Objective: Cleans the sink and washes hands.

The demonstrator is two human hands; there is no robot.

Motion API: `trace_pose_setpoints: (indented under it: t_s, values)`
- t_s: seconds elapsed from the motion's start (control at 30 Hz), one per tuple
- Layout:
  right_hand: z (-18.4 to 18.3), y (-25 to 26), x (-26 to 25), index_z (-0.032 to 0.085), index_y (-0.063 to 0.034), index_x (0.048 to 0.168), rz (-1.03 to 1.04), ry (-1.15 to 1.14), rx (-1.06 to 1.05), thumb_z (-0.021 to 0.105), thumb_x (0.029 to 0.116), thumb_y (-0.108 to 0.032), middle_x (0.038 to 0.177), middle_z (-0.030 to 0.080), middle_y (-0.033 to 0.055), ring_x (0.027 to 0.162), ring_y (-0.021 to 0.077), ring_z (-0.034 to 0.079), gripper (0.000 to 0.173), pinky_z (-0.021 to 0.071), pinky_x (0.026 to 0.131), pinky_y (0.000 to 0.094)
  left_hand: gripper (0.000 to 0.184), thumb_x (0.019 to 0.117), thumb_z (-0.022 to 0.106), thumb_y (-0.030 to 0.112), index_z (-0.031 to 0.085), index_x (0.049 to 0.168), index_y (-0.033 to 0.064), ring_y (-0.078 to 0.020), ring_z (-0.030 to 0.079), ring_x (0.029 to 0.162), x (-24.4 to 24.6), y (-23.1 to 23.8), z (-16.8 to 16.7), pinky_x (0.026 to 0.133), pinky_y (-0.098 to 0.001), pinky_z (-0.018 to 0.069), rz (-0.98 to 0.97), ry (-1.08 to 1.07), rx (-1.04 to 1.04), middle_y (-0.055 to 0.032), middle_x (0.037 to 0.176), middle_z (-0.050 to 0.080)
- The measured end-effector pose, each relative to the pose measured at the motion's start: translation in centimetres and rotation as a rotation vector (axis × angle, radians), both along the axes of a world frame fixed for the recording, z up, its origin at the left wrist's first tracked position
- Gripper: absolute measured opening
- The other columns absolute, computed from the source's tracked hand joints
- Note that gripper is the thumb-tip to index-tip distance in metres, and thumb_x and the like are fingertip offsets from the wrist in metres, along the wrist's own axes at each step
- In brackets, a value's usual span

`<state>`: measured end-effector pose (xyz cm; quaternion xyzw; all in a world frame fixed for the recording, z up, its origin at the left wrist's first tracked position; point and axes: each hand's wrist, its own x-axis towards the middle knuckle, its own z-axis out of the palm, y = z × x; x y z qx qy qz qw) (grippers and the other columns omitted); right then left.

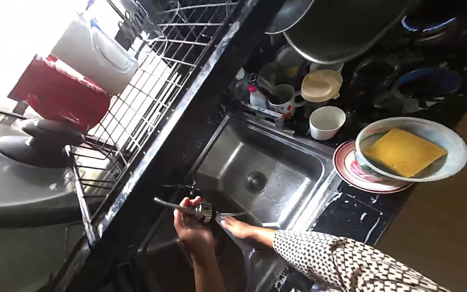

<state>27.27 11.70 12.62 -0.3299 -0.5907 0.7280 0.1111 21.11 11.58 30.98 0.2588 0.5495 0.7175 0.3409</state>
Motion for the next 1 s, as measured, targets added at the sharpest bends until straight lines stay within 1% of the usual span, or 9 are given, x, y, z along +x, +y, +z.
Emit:
trace_pose_setpoints:
  t_s: [0.1,0.2,0.37,0.5,0.63,0.73,0.87,0.97,1.0]
  values:
    - [-2.7,0.4,-0.9,0.023,0.0014,0.161,0.03,-0.111,-0.096,0.019,0.1114,-0.05,0.166,0.022,0.0277,0.155,0.0418,0.02,0.071,0.0146,0.126,0.0579,0.072,0.1084,0.001,0.046,0.061,0.113,0.0059,-0.0208,0.075,0.089,-1.4,0.0,-1.2,0.08,-0.0395,0.0623,-0.079,-0.095,0.041,-0.0046,0.09,0.076]
    - [-3.8,0.6,0.7,0.051,0.0081,0.144,0.148,-0.368,-0.236,0.014,0.1093,-0.057,0.149,0.048,0.0325,0.144,0.044,0.042,0.082,0.0285,0.118,0.0628,0.062,0.111,0.01,0.044,0.057,0.117,0.005,-0.0235,0.074,0.09,-1.6,-0.6,-2.9,0.081,-0.0417,0.0614,-0.082,-0.361,-0.092,-0.0085,0.093,0.073]
    - [-2.2,2.5,3.1,0.06,0.0119,0.128,0.228,-0.6,-0.066,0.047,0.1075,-0.04,0.135,0.057,0.0335,0.131,0.0458,0.054,0.058,0.0394,0.108,0.0634,0.038,0.1097,0.028,0.013,0.065,0.103,0.0051,-0.0225,0.075,0.084,-1.0,-2.2,-8.0,0.076,-0.0365,0.0628,-0.266,-0.604,-0.349,-0.0082,0.088,0.076]
    - [-0.1,4.2,6.2,0.059,0.0066,0.133,0.017,-0.507,-0.029,0.039,0.1102,-0.031,0.133,0.06,0.0296,0.128,0.041,0.057,0.048,0.0411,0.108,0.0581,0.034,0.1084,0.034,0.014,0.063,0.093,0.008,-0.0194,0.073,0.073,-0.3,-0.9,-10.1,0.067,-0.0336,0.0624,-0.202,-0.776,-0.494,-0.0056,0.078,0.071]
    - [2.8,3.2,6.7,0.053,0.0034,0.139,-0.484,-0.185,-0.506,0.026,0.1142,-0.036,0.135,0.059,0.0237,0.12,0.0326,0.06,0.054,0.0469,0.1,0.0477,0.027,0.1086,0.034,0.017,0.057,0.099,0.0083,-0.017,0.07,0.071,1.0,0.1,-11.3,0.065,-0.0316,0.0605,-0.123,-0.756,-0.569,-0.0041,0.078,0.068]
    - [4.7,1.5,5.3,0.062,0.0029,0.12,-0.737,0.048,-0.594,0.025,0.1141,-0.035,0.108,0.063,0.0146,0.099,0.0195,0.061,0.053,0.0489,0.09,0.0367,0.026,0.1088,0.034,0.021,0.054,0.096,0.0118,-0.0142,0.068,0.072,2.4,0.1,-12.9,0.068,-0.0297,0.0592,-0.071,-0.793,-0.535,-0.0015,0.078,0.065]
    - [5.6,0.9,3.2,0.056,0.0069,0.132,-0.881,0.09,-0.636,0.03,0.1142,-0.025,0.124,0.061,0.0215,0.113,0.0228,0.059,0.044,0.0463,0.101,0.0366,0.025,0.1084,0.034,0.019,0.055,0.099,0.0097,-0.0092,0.065,0.074,3.6,0.0,-13.2,0.071,-0.0239,0.0561,0.001,-0.791,-0.504,-0.0011,0.082,0.063]
    - [4.6,1.2,1.0,0.035,0.0019,0.153,-0.903,0.098,-0.701,0.03,0.1136,-0.033,0.151,0.045,0.0257,0.138,0.0311,0.047,0.053,0.039,0.114,0.0435,0.039,0.1092,0.026,0.016,0.045,0.136,-0.0061,-0.0194,0.061,0.102,3.3,0.3,-12.0,0.089,-0.0316,0.0513,0.009,-0.663,-0.529,-0.0178,0.12,0.058]
    - [4.9,1.2,0.4,0.028,0.0012,0.158,-0.887,0.122,-0.709,0.029,0.1133,-0.037,0.157,0.038,0.0263,0.144,0.0329,0.042,0.059,0.0359,0.118,0.045,0.043,0.1093,0.024,0.019,0.04,0.14,-0.0067,-0.0246,0.06,0.112,2.6,0.4,-11.9,0.096,-0.0374,0.05,0.022,-0.69,-0.488,-0.0214,0.13,0.056]
